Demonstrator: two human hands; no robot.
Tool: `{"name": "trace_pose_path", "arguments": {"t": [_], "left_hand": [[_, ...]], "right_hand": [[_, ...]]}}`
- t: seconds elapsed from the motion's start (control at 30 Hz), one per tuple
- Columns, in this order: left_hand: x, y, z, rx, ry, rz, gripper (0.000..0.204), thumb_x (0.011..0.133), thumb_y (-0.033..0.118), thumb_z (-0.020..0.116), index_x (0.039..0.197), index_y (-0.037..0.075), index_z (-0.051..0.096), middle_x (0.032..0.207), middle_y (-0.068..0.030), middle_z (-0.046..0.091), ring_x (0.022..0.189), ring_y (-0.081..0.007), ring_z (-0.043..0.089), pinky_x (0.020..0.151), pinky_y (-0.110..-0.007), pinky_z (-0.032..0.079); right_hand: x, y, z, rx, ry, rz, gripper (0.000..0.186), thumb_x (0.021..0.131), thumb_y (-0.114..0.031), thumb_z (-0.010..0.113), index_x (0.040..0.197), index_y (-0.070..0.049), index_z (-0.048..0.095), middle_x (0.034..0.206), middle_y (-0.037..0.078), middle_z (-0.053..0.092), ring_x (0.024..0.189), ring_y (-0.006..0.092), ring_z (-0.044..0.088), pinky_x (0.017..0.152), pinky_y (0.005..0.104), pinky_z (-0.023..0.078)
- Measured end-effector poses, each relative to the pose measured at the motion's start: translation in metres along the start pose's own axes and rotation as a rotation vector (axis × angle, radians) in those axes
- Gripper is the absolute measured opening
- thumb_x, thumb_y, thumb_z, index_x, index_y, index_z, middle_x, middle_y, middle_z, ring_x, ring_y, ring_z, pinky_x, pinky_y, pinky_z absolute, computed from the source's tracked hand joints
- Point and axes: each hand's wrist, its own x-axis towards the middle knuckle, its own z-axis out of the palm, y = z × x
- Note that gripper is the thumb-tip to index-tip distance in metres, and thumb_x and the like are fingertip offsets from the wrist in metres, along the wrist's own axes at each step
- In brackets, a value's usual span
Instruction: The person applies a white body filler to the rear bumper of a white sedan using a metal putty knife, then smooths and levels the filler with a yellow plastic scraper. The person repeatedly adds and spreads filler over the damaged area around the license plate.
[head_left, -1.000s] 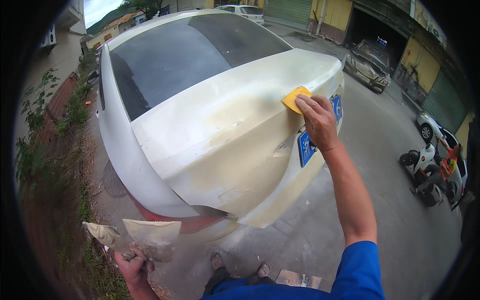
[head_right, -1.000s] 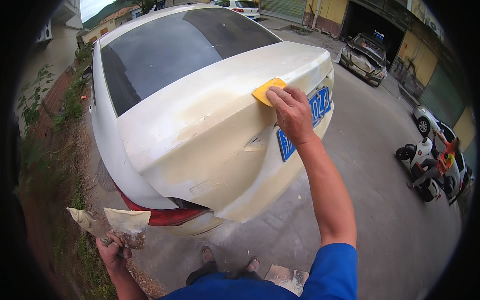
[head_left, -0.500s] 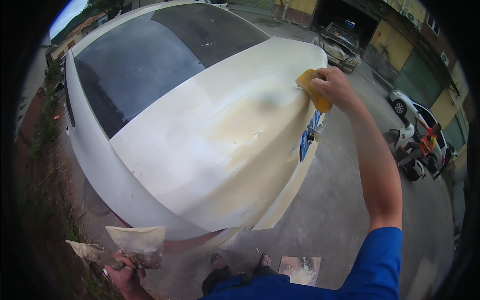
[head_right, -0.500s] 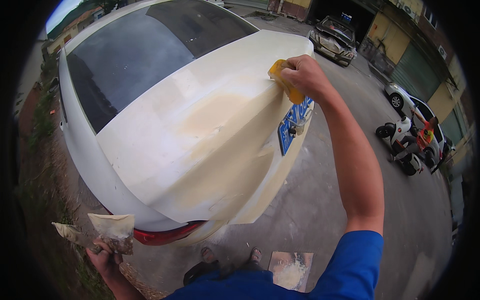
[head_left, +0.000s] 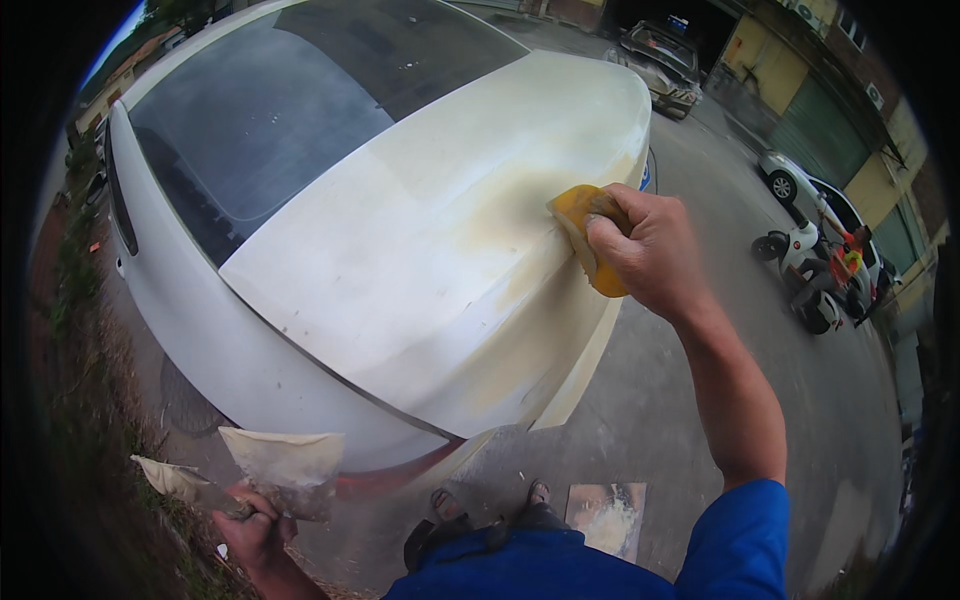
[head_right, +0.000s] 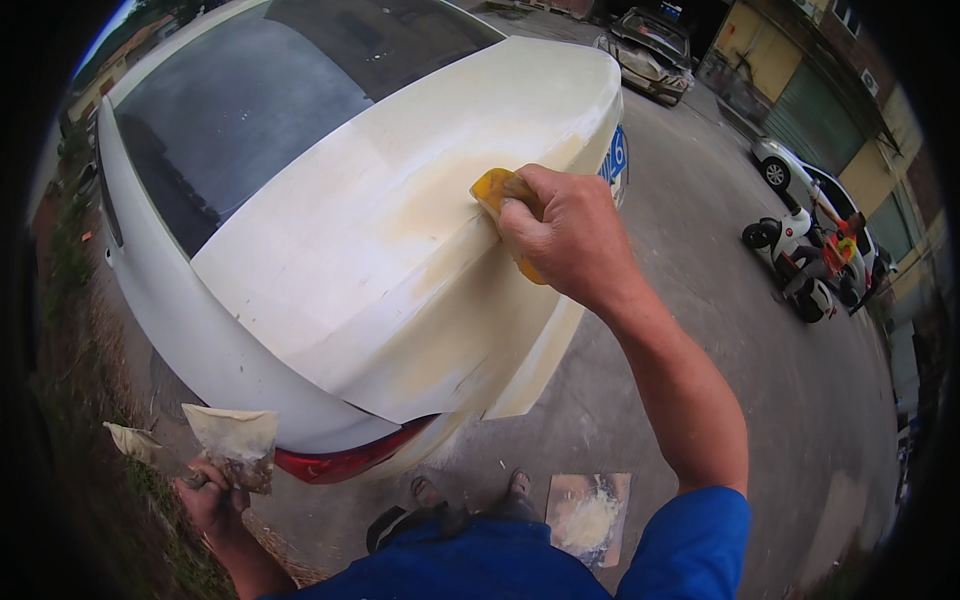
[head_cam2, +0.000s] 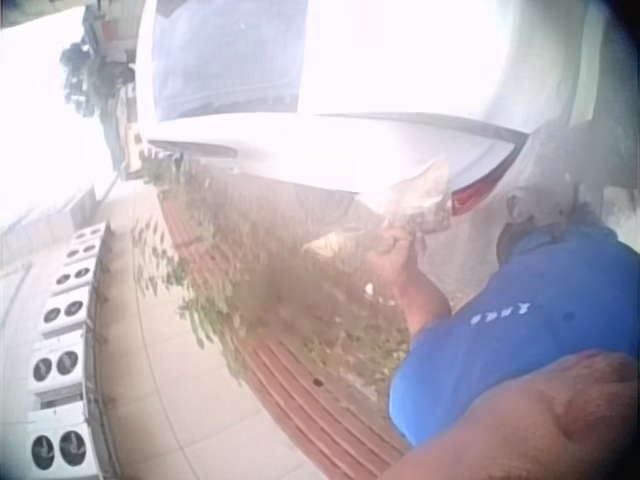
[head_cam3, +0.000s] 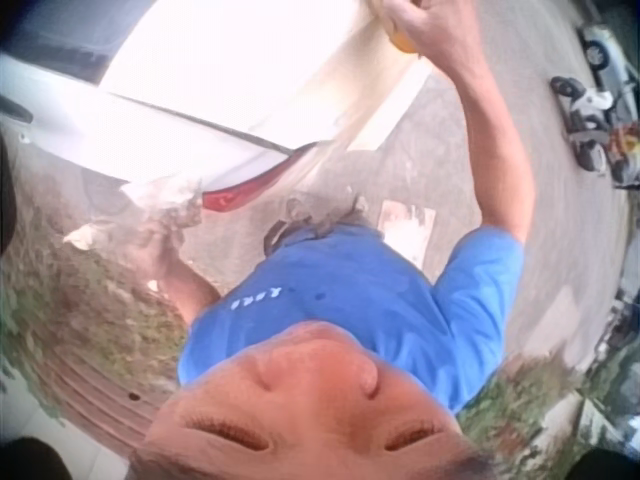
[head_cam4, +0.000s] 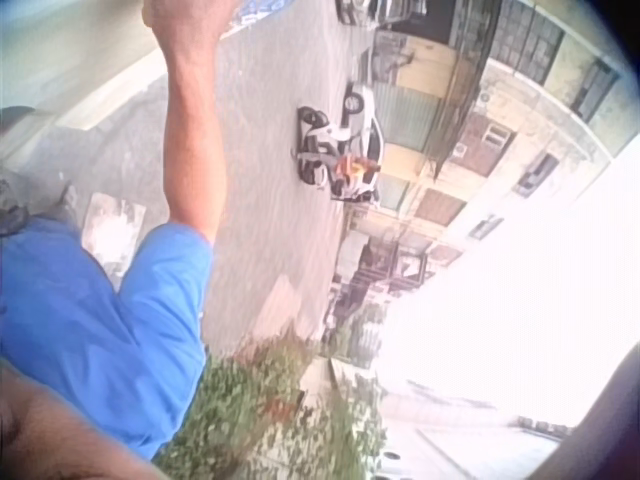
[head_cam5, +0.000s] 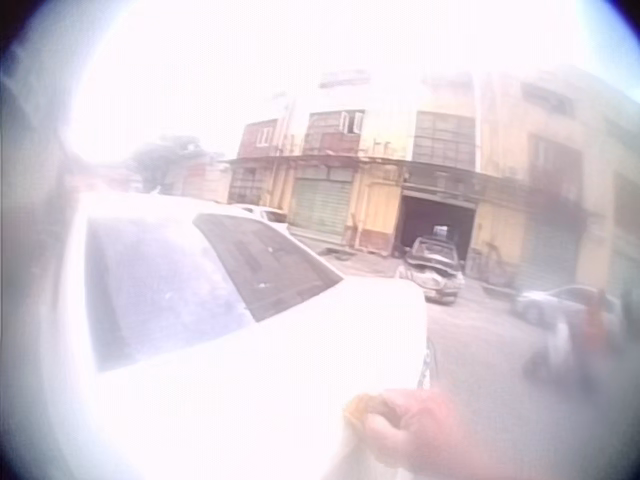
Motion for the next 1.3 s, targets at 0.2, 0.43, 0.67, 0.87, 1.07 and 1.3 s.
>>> {"name": "trace_pose_path", "arguments": {"t": [0.2, 0.43, 0.67, 0.87, 1.07, 1.3], "left_hand": [[0.008, -0.008, 0.001, -0.083, -0.102, -0.007, 0.042, 0.079, 0.025, 0.083, 0.068, -0.005, 0.055, 0.056, -0.013, 0.056, 0.039, -0.0206, 0.055, 0.033, -0.034, 0.044], [0.007, -0.014, 0.011, -0.085, -0.095, -0.044, 0.031, 0.078, 0.015, 0.077, 0.07, -0.005, 0.055, 0.058, -0.0113, 0.055, 0.038, -0.0203, 0.053, 0.032, -0.035, 0.045], [-0.017, -0.009, 0.019, -0.037, 0.044, -0.036, 0.02, 0.076, 0.006, 0.066, 0.066, -0.005, 0.051, 0.064, -0.0142, 0.055, 0.037, -0.0224, 0.052, 0.031, -0.035, 0.045], [-0.025, -0.01, 0.046, 0.019, 0.03, -0.015, 0.038, 0.075, 0.023, 0.08, 0.07, 0.001, 0.05, 0.061, -0.0061, 0.05, 0.036, -0.0164, 0.048, 0.028, -0.03, 0.04], [-0.018, -0.008, 0.077, 0.017, 0.042, 0.057, 0.042, 0.078, 0.023, 0.08, 0.066, -0.006, 0.053, 0.052, -0.0119, 0.054, 0.038, -0.0207, 0.055, 0.032, -0.033, 0.044], [-0.019, -0.007, 0.074, 0.06, 0.108, 0.053, 0.042, 0.081, 0.025, 0.081, 0.07, -0.005, 0.053, 0.054, -0.0079, 0.052, 0.036, -0.0175, 0.052, 0.03, -0.031, 0.043]], "right_hand": [[-0.021, -0.032, 0.028, -0.025, 0.065, -0.148, 0.014, 0.083, -0.009, 0.061, 0.082, 0.005, 0.06, 0.063, 0.017, 0.057, 0.052, 0.0195, 0.052, 0.055, 0.0348, 0.047], [-0.049, -0.055, 0.055, 0.122, 0.008, -0.298, 0.01, 0.083, -0.006, 0.062, 0.085, 0.003, 0.063, 0.069, 0.016, 0.063, 0.06, 0.0266, 0.062, 0.06, 0.0372, 0.049], [-0.068, 0.05, 0.002, 1.197, 0.444, 0.366, 0.024, 0.097, -0.01, 0.058, 0.115, 0.005, 0.063, 0.106, 0.01, 0.069, 0.09, 0.0188, 0.068, 0.086, 0.0341, 0.056], [-0.026, 0.142, -0.021, 1.256, 0.435, 0.326, 0.026, 0.095, -0.007, 0.059, 0.119, 0.005, 0.061, 0.111, 0.011, 0.067, 0.099, 0.0192, 0.067, 0.091, 0.0348, 0.055], [0.068, 0.157, 0.019, 0.833, 0.297, 0.089, 0.02, 0.091, -0.01, 0.063, 0.1, 0.006, 0.069, 0.083, 0.004, 0.068, 0.076, 0.0094, 0.061, 0.072, 0.0265, 0.051], [0.11, 0.098, 0.081, 0.552, 0.037, -0.183, 0.026, 0.088, -0.014, 0.06, 0.103, 0.004, 0.07, 0.075, 0.001, 0.063, 0.069, 0.0066, 0.053, 0.065, 0.0247, 0.045]]}}
